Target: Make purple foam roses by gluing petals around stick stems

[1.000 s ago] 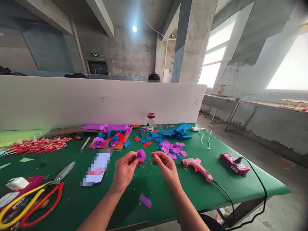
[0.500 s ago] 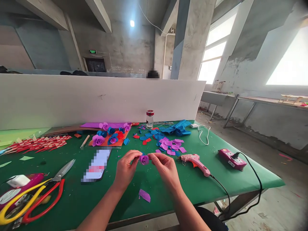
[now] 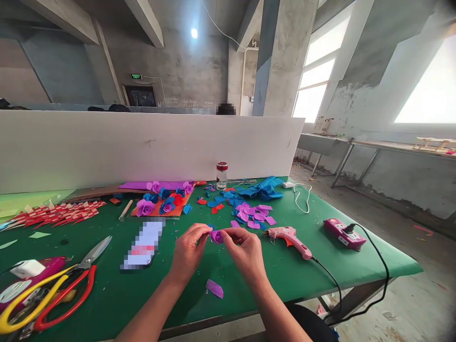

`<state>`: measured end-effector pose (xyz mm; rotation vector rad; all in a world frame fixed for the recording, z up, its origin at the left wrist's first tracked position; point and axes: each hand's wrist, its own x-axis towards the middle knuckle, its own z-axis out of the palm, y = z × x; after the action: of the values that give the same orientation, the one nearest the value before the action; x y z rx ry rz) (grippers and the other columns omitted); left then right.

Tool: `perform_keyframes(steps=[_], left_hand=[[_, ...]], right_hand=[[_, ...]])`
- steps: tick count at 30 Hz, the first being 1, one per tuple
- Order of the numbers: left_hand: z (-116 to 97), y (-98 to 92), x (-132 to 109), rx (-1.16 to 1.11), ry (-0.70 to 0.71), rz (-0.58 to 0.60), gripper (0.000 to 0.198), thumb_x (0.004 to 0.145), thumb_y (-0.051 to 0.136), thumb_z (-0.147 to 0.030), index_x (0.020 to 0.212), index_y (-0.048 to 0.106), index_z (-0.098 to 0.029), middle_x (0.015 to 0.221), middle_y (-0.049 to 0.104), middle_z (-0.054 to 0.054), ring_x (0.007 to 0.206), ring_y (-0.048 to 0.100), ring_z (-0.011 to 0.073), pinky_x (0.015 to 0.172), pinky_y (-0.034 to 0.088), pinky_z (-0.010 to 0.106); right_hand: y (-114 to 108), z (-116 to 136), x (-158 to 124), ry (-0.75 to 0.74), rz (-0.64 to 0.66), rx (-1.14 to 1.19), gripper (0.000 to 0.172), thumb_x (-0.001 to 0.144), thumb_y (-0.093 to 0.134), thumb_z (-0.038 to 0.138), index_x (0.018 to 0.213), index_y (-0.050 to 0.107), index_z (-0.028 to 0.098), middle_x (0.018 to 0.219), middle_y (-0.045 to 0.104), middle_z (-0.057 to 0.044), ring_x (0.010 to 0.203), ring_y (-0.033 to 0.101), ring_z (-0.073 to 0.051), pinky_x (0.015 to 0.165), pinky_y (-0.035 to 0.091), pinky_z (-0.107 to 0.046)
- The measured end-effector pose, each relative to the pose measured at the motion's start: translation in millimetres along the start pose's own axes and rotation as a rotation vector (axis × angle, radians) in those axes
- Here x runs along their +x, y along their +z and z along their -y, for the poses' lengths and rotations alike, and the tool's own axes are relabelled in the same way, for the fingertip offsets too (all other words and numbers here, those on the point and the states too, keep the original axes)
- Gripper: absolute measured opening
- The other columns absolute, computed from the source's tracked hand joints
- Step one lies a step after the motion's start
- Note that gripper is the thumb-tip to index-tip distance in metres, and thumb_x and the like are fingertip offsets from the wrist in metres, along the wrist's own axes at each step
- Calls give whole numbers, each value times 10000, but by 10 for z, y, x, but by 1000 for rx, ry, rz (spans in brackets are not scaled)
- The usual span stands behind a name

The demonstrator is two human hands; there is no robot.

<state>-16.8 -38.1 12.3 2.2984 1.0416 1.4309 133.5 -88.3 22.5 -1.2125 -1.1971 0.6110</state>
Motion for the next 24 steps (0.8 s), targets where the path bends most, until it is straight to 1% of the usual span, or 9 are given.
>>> perform_keyframes(steps=[3,6,8,11,15,17,20,22,24], left_hand=[[5,3,-5,19,31,5,216,919,492,-292,873,685,-208,897,697,43,847,652,161,772,511,263],[24,15,-3,28,57,-13,215,920,492,-286,870,686,-209,891,699,41,840,654,158,766,515,257],[37,24,-1,22,69,-31,206,917,502,-282,864,687,-211,886,702,38,832,657,155,758,519,253],[46,40,-3,-18,60,-21,189,909,517,-272,859,691,-216,881,704,33,829,659,154,758,522,252],[37,70,-8,-120,-10,22,173,890,544,-278,832,697,-224,859,709,29,799,662,159,719,530,247],[31,83,-6,-158,-45,27,169,880,555,-277,810,699,-224,845,711,27,775,662,160,699,532,244],[24,92,-1,-169,-58,19,159,870,568,-259,790,700,-221,823,709,19,751,658,151,690,527,233],[18,93,0,-161,-54,12,144,862,581,-253,787,701,-222,815,709,14,747,655,147,688,523,227],[9,92,0,-154,-46,14,140,859,587,-258,790,703,-224,814,710,10,748,655,146,684,519,223]], right_hand=[[-1,-3,-3,31,2,-1,255,770,625,376,729,756,162,660,711,-45,579,591,-163,537,438,-251],[-19,-10,4,119,49,61,290,761,636,406,736,753,143,617,676,-36,535,516,-135,493,368,-240],[-33,-20,15,187,82,140,289,745,659,410,739,755,138,614,660,-30,539,484,-121,494,343,-234],[-44,-41,35,277,112,302,264,703,712,399,708,750,139,616,640,-23,579,483,-112,543,364,-226],[-51,-73,56,428,215,600,282,632,783,409,687,731,138,593,608,-8,578,487,-96,611,409,-230],[-59,-80,61,481,249,677,309,597,815,413,696,722,136,589,598,-1,564,487,-88,616,414,-230],[-75,-71,66,462,255,664,322,606,814,426,716,711,142,611,603,2,564,491,-84,618,417,-228],[-83,-60,69,375,218,598,310,655,779,436,767,717,154,673,637,-10,597,518,-97,636,429,-233],[-85,-54,71,257,190,505,297,704,737,430,833,728,163,751,678,-32,661,568,-127,663,446,-247]])
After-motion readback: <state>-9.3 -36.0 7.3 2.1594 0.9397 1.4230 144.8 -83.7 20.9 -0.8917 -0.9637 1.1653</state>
